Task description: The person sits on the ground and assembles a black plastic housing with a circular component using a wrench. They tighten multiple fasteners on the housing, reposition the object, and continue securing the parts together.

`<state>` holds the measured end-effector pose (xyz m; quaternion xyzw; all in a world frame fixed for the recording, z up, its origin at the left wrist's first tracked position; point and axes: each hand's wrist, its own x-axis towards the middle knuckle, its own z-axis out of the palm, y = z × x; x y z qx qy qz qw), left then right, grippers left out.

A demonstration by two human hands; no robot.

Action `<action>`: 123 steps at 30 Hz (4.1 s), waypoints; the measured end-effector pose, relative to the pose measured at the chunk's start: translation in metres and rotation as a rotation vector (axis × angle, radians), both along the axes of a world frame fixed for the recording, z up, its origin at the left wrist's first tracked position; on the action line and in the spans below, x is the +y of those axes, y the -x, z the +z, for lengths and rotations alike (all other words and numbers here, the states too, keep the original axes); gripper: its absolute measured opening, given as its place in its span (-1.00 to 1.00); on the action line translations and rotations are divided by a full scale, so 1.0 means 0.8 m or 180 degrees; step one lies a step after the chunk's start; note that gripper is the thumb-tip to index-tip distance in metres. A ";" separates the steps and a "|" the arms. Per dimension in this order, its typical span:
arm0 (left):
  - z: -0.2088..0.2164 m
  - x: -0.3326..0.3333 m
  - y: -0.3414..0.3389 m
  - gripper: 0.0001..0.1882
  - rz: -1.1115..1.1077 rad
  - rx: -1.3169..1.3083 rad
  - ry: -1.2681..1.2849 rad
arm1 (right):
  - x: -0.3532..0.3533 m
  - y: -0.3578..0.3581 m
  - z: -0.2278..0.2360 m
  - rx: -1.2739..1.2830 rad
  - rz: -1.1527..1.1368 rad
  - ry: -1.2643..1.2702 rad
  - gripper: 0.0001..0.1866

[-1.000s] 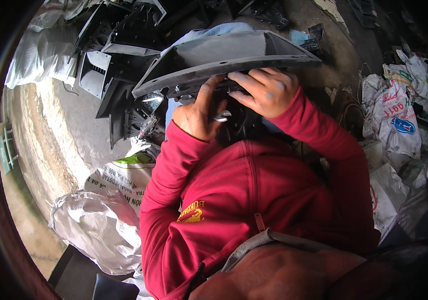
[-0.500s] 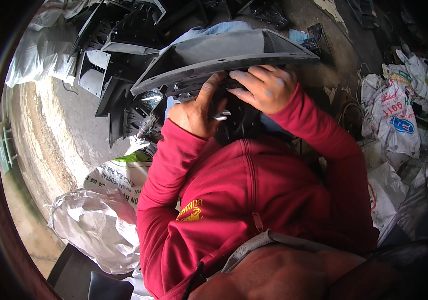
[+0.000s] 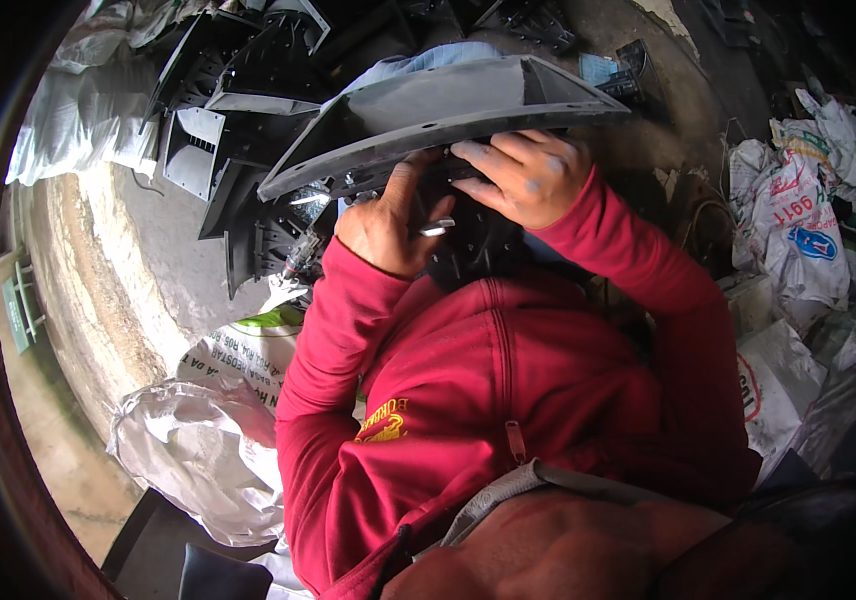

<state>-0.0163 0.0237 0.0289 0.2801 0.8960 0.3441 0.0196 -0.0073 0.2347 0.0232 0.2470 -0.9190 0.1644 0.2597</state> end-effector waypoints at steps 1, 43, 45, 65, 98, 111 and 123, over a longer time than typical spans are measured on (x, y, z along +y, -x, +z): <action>-0.001 -0.001 0.000 -0.38 -0.0032 -0.0027 -0.0058 | 0.000 -0.001 0.000 -0.0004 -0.0013 0.0006 -0.63; 0.005 -0.006 -0.001 -0.44 0.0127 0.0884 0.0596 | -0.006 0.002 0.008 -0.0282 -0.0017 0.0140 -0.54; 0.003 -0.004 -0.003 -0.44 0.0178 0.0833 0.0245 | -0.007 0.003 0.009 -0.0247 0.0008 0.0190 -0.54; 0.024 -0.010 0.008 -0.43 0.0115 0.0620 0.0668 | -0.004 -0.001 0.007 -0.0267 -0.0086 0.0019 -0.63; 0.009 0.016 -0.008 -0.61 0.0472 -0.0048 -0.0242 | -0.008 -0.004 0.009 -0.0324 -0.0165 0.0088 -0.69; 0.006 0.008 0.005 -0.60 0.0236 -0.0944 -0.0962 | -0.029 -0.020 0.015 -0.0786 -0.0682 0.0182 -0.68; -0.005 0.005 -0.007 -0.52 0.0062 -0.1829 -0.2019 | -0.024 -0.017 0.013 -0.0648 -0.0516 0.0153 -0.57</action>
